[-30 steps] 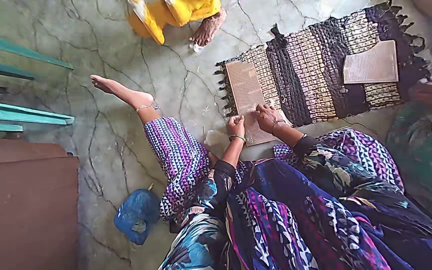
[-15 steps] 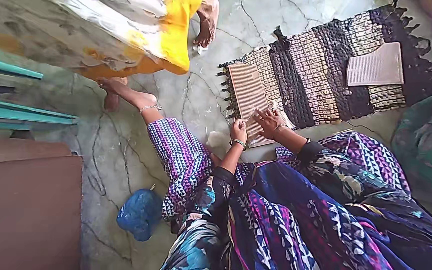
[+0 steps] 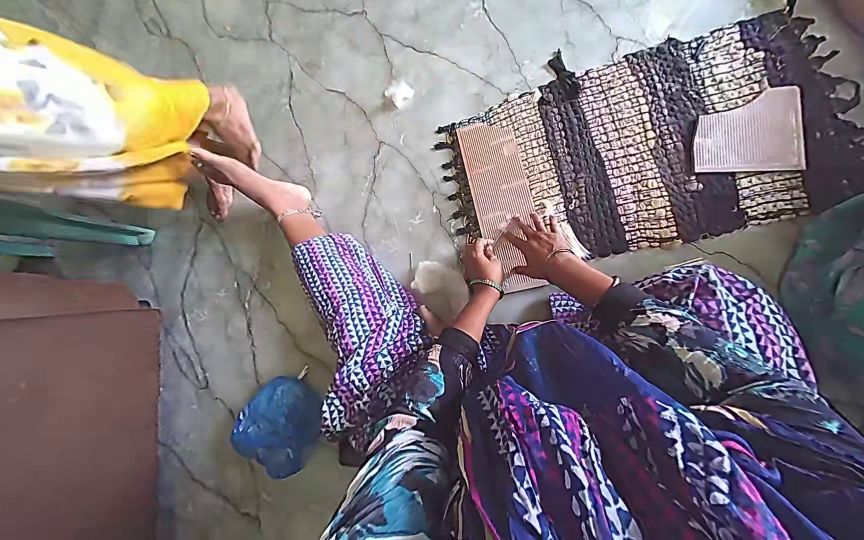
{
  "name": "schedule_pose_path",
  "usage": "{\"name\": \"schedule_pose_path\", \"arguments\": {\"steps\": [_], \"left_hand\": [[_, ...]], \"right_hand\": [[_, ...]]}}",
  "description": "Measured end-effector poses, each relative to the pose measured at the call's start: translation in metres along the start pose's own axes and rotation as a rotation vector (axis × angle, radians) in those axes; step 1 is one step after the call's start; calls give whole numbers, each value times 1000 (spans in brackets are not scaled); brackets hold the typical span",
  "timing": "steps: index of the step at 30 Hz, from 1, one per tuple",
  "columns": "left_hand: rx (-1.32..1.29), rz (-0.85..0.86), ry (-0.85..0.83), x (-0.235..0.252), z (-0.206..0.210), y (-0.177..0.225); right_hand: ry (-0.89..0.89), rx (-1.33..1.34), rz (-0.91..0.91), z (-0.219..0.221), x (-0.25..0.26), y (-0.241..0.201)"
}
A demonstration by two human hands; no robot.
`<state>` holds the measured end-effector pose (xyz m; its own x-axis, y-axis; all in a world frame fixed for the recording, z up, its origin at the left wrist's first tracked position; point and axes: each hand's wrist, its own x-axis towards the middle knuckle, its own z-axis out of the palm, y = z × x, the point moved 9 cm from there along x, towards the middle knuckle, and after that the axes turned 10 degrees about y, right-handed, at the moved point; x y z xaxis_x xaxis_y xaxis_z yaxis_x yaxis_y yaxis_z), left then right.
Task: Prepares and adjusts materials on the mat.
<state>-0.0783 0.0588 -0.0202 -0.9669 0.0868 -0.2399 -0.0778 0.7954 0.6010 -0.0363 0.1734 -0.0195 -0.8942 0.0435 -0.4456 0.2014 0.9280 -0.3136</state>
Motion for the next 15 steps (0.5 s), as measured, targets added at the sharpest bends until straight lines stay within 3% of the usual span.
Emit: {"name": "schedule_pose_path", "arguments": {"steps": [7, 15], "left_hand": [[-97, 37, 77, -10, -7, -4], [16, -17, -22, -6, 1, -10]], "right_hand": [[9, 29, 14, -2, 0, 3], [77, 13, -104, -10, 5, -9]]}}
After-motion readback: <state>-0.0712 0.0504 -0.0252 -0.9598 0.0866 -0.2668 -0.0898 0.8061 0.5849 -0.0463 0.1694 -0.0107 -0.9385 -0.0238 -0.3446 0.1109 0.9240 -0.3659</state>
